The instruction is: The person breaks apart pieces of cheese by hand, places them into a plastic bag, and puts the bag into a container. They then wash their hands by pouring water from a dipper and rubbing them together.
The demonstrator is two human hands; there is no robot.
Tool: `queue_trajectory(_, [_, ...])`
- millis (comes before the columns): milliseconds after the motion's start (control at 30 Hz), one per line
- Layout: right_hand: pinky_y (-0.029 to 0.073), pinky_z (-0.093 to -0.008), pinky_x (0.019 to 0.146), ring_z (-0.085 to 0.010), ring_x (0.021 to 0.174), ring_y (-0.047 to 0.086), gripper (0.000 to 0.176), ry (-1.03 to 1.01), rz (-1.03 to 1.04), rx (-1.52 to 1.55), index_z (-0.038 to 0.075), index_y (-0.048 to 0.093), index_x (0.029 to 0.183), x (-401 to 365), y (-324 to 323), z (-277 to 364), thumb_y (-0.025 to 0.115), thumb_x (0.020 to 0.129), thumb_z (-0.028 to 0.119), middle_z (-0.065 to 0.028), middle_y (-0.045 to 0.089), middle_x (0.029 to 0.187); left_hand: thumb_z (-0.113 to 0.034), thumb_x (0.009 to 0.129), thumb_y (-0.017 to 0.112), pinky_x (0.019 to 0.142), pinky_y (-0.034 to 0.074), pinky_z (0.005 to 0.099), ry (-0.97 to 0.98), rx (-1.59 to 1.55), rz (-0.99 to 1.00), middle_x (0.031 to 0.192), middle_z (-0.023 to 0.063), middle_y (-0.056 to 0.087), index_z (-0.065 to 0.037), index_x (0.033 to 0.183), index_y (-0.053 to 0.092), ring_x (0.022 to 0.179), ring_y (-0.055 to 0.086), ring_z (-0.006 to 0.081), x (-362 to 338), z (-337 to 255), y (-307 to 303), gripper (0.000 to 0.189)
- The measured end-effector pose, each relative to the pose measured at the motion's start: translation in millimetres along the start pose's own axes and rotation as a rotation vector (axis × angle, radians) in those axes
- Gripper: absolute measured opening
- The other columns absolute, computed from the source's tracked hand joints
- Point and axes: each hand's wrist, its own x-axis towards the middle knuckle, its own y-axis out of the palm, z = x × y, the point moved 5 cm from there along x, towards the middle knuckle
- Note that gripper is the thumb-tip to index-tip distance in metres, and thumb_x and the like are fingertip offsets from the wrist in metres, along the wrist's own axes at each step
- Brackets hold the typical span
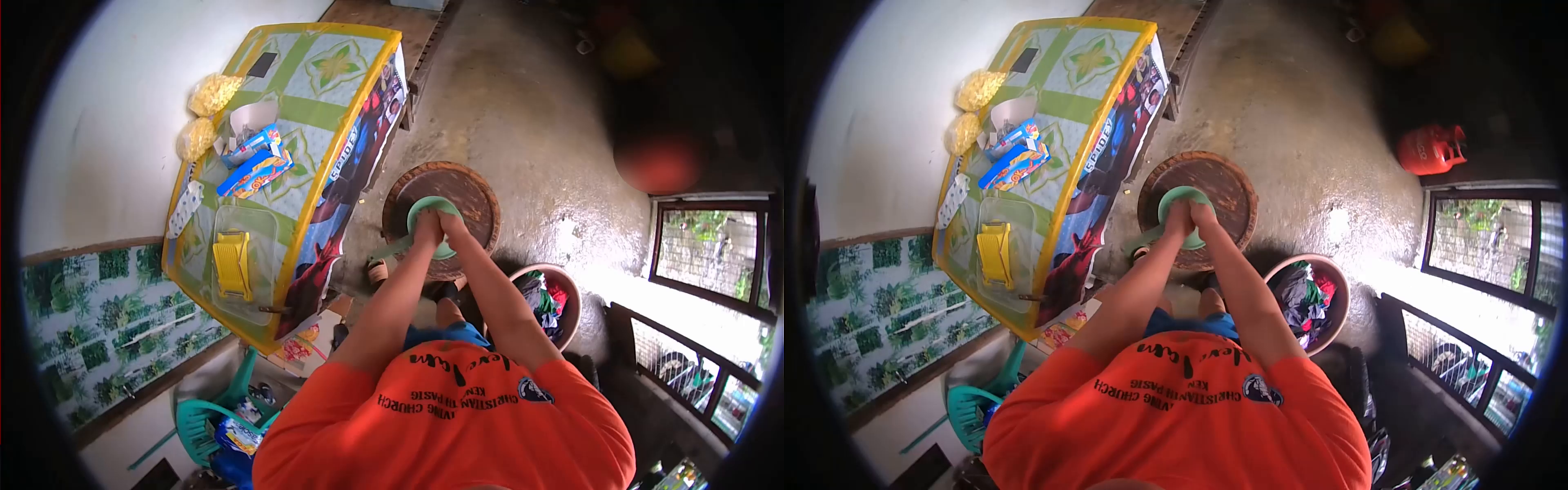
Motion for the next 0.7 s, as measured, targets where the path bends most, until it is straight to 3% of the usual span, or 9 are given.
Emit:
queue_trajectory(33, [0.045,-0.0428,0.085,-0.0361,0.101,0.06,0.041,-0.004,-0.057,0.054,-0.002,0.058,0.114,7,-1,-7,0.041,0.095,0.03,-0.0238,0.062,0.109,-0.013,0.082,0.055,0.081,0.049,0.0416,0.071,0.139,-0.096,0.102,0.0199,0.061,-0.002,0.11,0.055,0.1,0.058,0.0374,-5,-5,-1,0.031])
queue_trajectory(67, [0.037,-0.0437,0.098,-0.0402,0.117,0.05,0.054,-0.178,0.083,-0.134,-0.005,0.053,0.122,12,6,-6,0.041,0.094,0.039,-0.0275,0.054,0.122,-0.015,0.082,0.055,0.081,0.049,0.0406,0.127,0.284,-0.202,0.103,0.0194,0.062,-0.003,0.112,0.055,0.1,0.059,0.0366,-10,-10,-1,0.032])
queue_trajectory(133, [0.036,-0.043,0.101,-0.0419,0.121,0.047,0.072,-0.017,-0.007,-0.252,-0.008,0.048,0.126,18,9,-19,0.044,0.088,0.053,-0.0295,0.05,0.127,-0.017,0.083,0.055,0.082,0.049,0.0407,0.136,0.378,-0.201,0.106,0.0198,0.061,-0.004,0.113,0.055,0.102,0.058,0.036,-11,-13,0,0.033])
queue_trajectory(267, [0.037,-0.0435,0.099,-0.0412,0.124,0.044,0.077,-0.007,0.085,-0.388,-0.008,0.047,0.127,-18,1,17,0.044,0.087,0.058,-0.03,0.046,0.131,-0.02,0.083,0.056,0.083,0.049,0.041,-0.145,0.174,0.35,0.112,0.0206,0.059,-0.005,0.115,0.055,0.106,0.056,0.0348,6,0,9,0.035])
queue_trajectory(367, [0.038,-0.0423,0.099,-0.0366,0.125,0.044,0.073,0.072,0.029,-0.239,-0.007,0.048,0.127,0,0,-1,0.05,0.086,0.054,-0.0282,0.047,0.131,-0.023,0.084,0.057,0.084,0.049,0.0413,-0.26,0.077,0.538,0.116,0.0212,0.058,-0.007,0.116,0.054,0.11,0.055,0.0339,6,0,4,0.036])
queue_trajectory(467, [0.04,-0.0407,0.095,-0.0326,0.118,0.05,0.064,0.155,0.02,0.583,-0.005,0.052,0.124,-26,3,4,0.056,0.086,0.046,-0.0248,0.051,0.127,-0.026,0.085,0.054,0.086,0.048,0.0405,-0.301,0.02,0.564,0.12,0.0192,0.056,-0.009,0.118,0.053,0.113,0.053,0.0315,5,1,4,0.037])
queue_trajectory(567, [0.041,-0.0401,0.093,-0.03,0.11,0.053,0.054,0.204,0.024,0.737,-0.005,0.055,0.119,-16,17,-19,0.058,0.087,0.038,-0.0207,0.055,0.12,-0.03,0.088,0.05,0.088,0.046,0.0393,-0.357,-0.123,0.515,0.124,0.0159,0.053,-0.011,0.12,0.051,0.115,0.051,0.0282,0,2,10,0.038])
queue_trajectory(600, [0.044,-0.0424,0.087,-0.0313,0.107,0.054,0.045,0.268,-0.144,0.47,-0.005,0.055,0.117,-35,9,-2,0.053,0.09,0.031,-0.0212,0.055,0.119,-0.031,0.088,0.049,0.089,0.045,0.0388,-0.391,-0.213,0.48,0.125,0.0148,0.052,-0.012,0.121,0.051,0.116,0.05,0.0271,-2,2,15,0.038])
queue_trajectory(700, [0.046,-0.0446,0.082,-0.0326,0.102,0.056,0.038,0.197,-0.028,0.422,-0.005,0.057,0.113,7,6,-23,0.049,0.09,0.024,-0.0228,0.058,0.114,-0.035,0.091,0.045,0.091,0.044,0.0376,-0.53,-0.725,0.356,0.129,0.0115,0.049,-0.014,0.123,0.049,0.118,0.048,0.0239,-13,-3,30,0.039])
